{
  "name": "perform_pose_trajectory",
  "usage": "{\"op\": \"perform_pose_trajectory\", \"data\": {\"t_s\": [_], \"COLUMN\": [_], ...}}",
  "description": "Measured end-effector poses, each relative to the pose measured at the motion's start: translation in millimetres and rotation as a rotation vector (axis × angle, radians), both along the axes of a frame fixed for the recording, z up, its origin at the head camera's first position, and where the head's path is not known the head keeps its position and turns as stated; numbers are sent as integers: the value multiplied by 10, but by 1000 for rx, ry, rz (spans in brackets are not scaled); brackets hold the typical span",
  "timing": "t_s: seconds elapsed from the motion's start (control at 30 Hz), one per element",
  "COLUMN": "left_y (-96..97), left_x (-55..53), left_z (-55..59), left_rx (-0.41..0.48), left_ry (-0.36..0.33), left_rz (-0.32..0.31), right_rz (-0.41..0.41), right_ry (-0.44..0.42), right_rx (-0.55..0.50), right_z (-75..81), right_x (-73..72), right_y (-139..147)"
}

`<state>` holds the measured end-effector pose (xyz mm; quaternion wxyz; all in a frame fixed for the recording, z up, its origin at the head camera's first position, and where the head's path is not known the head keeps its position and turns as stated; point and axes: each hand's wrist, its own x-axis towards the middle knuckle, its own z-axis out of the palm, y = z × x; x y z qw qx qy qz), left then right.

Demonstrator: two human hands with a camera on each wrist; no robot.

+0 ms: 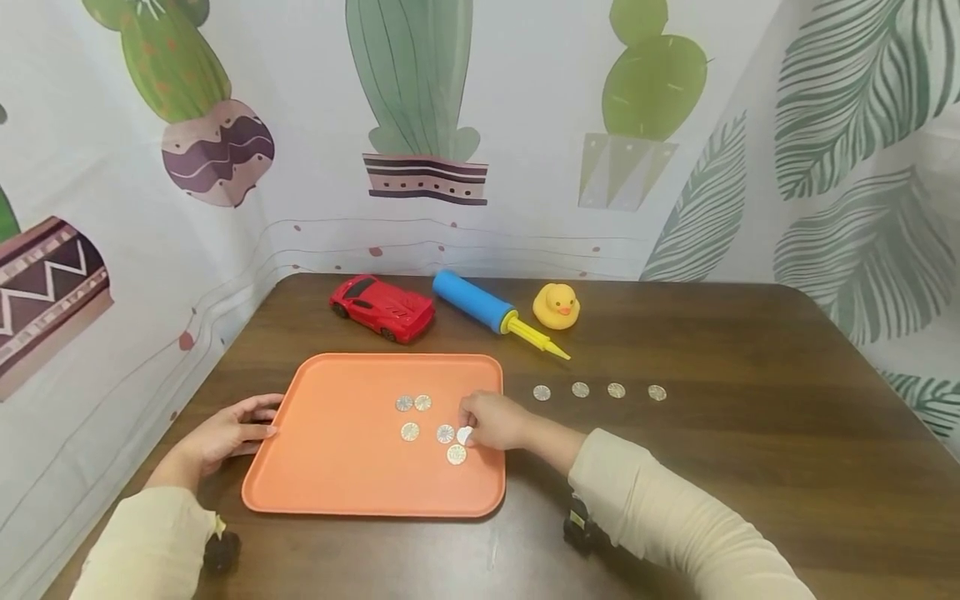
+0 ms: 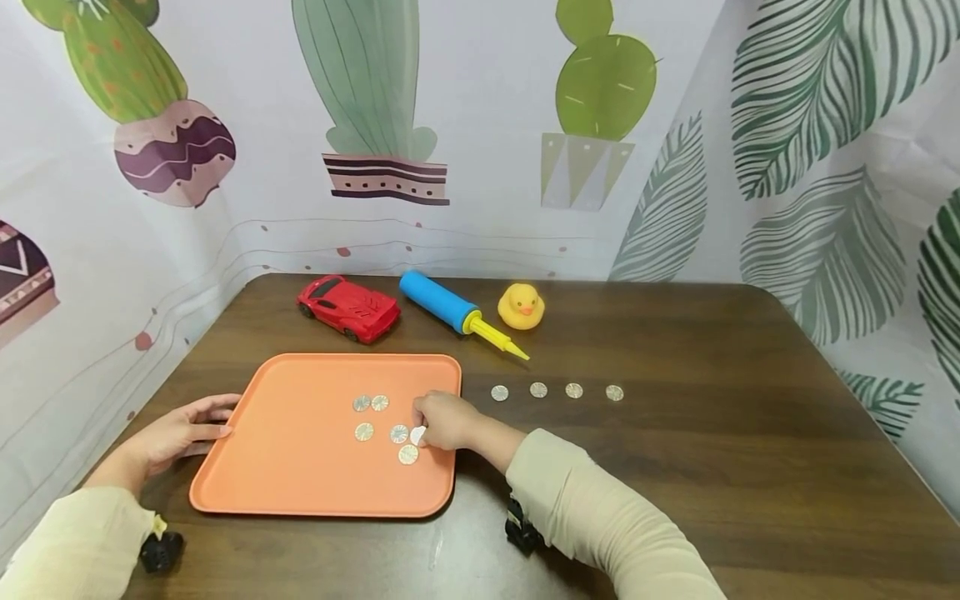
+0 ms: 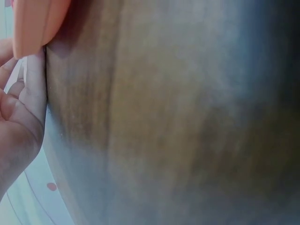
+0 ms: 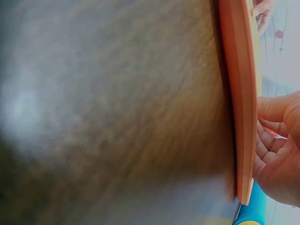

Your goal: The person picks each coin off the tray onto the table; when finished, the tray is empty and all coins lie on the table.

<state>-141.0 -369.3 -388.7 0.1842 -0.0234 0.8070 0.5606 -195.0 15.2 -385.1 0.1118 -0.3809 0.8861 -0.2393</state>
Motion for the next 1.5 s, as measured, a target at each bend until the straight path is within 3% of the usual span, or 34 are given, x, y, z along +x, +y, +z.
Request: {"op": "perform_pose_trajectory", "data": {"t_s": [0.37, 0.63, 0.93, 1.5], "left_y": [3, 6, 6, 15], "left_x": [-4, -8, -10, -7], "left_z": [0, -5, 7, 16], "left_rx": [3, 4, -3, -16], "left_ry": [-11, -15, -11, -13], "left_rz": [5, 13, 8, 2], "right_rz": [5, -81, -157, -209], "right_ry": [-93, -181, -345, -354], "right_rx": [-166, -263, -422, -423], "right_z": [-38, 0, 6, -36], "right_x": [1, 1, -35, -46], "right_y": [70, 216, 442, 856]}}
